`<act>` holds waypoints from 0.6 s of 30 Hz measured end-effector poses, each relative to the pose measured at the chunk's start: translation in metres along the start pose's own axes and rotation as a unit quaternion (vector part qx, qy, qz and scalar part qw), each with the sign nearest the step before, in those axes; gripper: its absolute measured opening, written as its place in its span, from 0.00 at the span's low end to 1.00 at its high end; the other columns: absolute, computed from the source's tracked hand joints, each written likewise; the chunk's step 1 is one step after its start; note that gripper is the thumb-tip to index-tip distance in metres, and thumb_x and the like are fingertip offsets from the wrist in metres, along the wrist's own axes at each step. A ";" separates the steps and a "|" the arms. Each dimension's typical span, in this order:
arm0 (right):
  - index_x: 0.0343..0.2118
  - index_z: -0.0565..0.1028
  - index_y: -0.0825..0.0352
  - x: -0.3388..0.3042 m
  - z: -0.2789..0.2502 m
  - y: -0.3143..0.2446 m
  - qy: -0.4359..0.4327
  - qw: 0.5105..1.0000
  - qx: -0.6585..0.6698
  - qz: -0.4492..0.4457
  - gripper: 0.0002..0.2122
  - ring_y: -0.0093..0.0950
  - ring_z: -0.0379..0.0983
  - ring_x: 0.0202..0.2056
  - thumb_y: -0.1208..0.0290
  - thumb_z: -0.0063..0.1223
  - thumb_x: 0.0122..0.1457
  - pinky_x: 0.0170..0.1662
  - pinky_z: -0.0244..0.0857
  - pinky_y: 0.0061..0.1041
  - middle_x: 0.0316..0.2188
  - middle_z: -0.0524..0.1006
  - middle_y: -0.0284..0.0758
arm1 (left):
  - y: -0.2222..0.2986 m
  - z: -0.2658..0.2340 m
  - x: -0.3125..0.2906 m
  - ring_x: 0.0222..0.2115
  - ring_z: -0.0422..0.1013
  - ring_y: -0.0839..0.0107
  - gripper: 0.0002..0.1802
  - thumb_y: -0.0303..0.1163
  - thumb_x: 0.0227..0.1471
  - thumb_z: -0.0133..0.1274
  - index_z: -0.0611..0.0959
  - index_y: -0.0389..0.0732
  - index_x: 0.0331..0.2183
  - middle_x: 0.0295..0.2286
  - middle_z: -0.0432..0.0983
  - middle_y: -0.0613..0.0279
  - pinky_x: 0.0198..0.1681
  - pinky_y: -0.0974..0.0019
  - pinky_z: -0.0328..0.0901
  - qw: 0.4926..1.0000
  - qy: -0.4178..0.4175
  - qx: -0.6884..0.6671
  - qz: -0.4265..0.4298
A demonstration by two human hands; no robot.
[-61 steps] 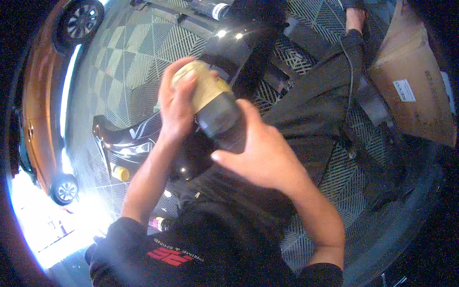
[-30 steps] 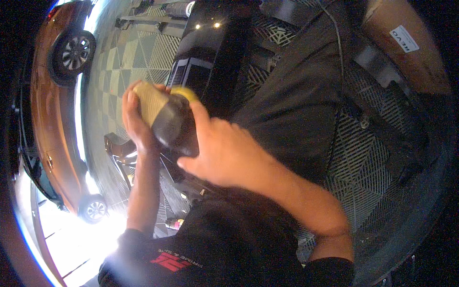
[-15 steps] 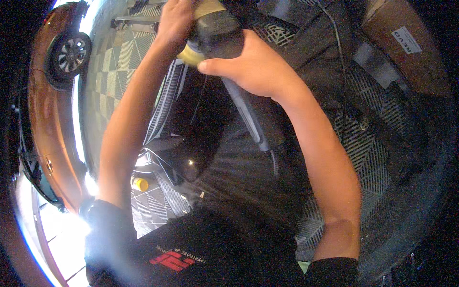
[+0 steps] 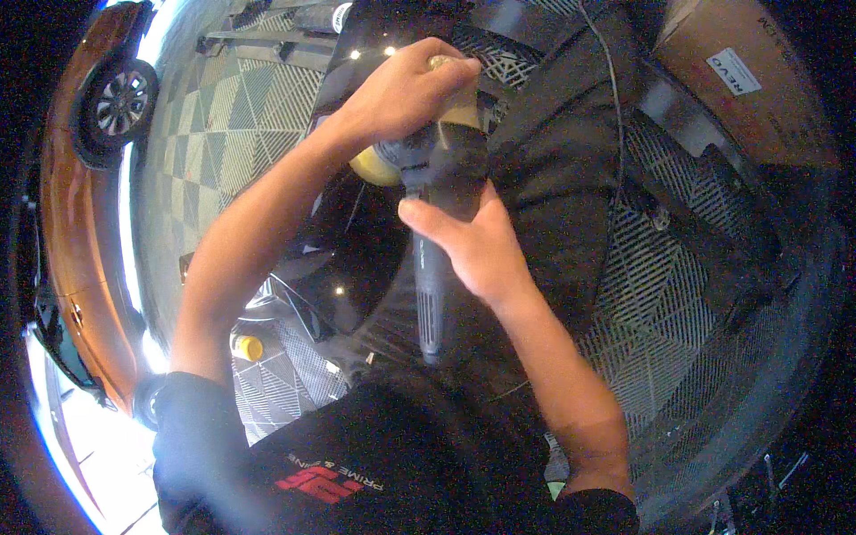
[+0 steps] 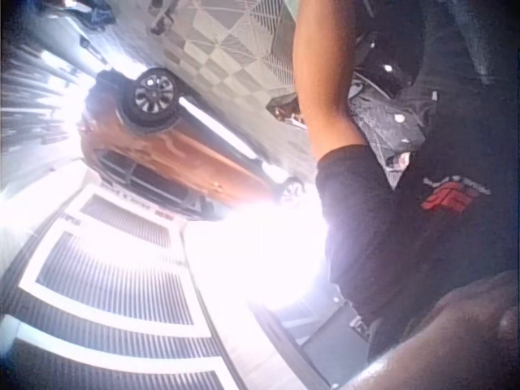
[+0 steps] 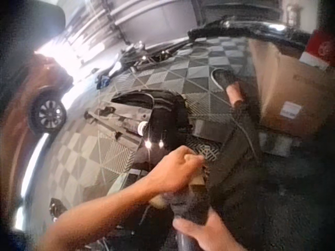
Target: The person uses a rotary polisher with a yellow pad to polish a black car bumper placed on a workbench. They apply compound to the pad and move the polisher across the bumper surface, then wipe the area with a cloth.
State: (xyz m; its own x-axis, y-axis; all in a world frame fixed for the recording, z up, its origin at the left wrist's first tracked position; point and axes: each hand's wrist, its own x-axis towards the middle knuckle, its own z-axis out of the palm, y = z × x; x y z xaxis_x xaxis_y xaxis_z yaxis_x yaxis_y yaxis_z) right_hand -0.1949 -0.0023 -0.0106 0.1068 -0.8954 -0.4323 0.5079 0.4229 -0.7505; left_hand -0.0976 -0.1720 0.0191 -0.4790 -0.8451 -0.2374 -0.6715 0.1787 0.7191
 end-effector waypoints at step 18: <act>0.43 0.72 0.69 -0.003 -0.002 -0.019 -0.028 0.997 -0.065 0.036 0.19 0.28 0.78 0.25 0.67 0.68 0.52 0.31 0.76 0.28 0.30 0.79 0.37 | -0.101 0.047 -0.407 0.36 0.73 0.67 0.21 0.48 0.64 0.45 0.77 0.38 0.42 0.35 0.76 0.57 0.42 0.61 0.68 0.784 0.472 -0.156 -0.372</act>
State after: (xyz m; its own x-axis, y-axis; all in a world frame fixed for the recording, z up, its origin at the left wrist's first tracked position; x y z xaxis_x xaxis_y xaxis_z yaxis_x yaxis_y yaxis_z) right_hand -0.2067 -0.0070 0.0035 0.1884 -0.8668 -0.4617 0.3821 0.4977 -0.7786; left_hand 0.1382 0.1778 0.0122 0.7103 -0.6794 -0.1840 -0.3250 -0.5484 0.7704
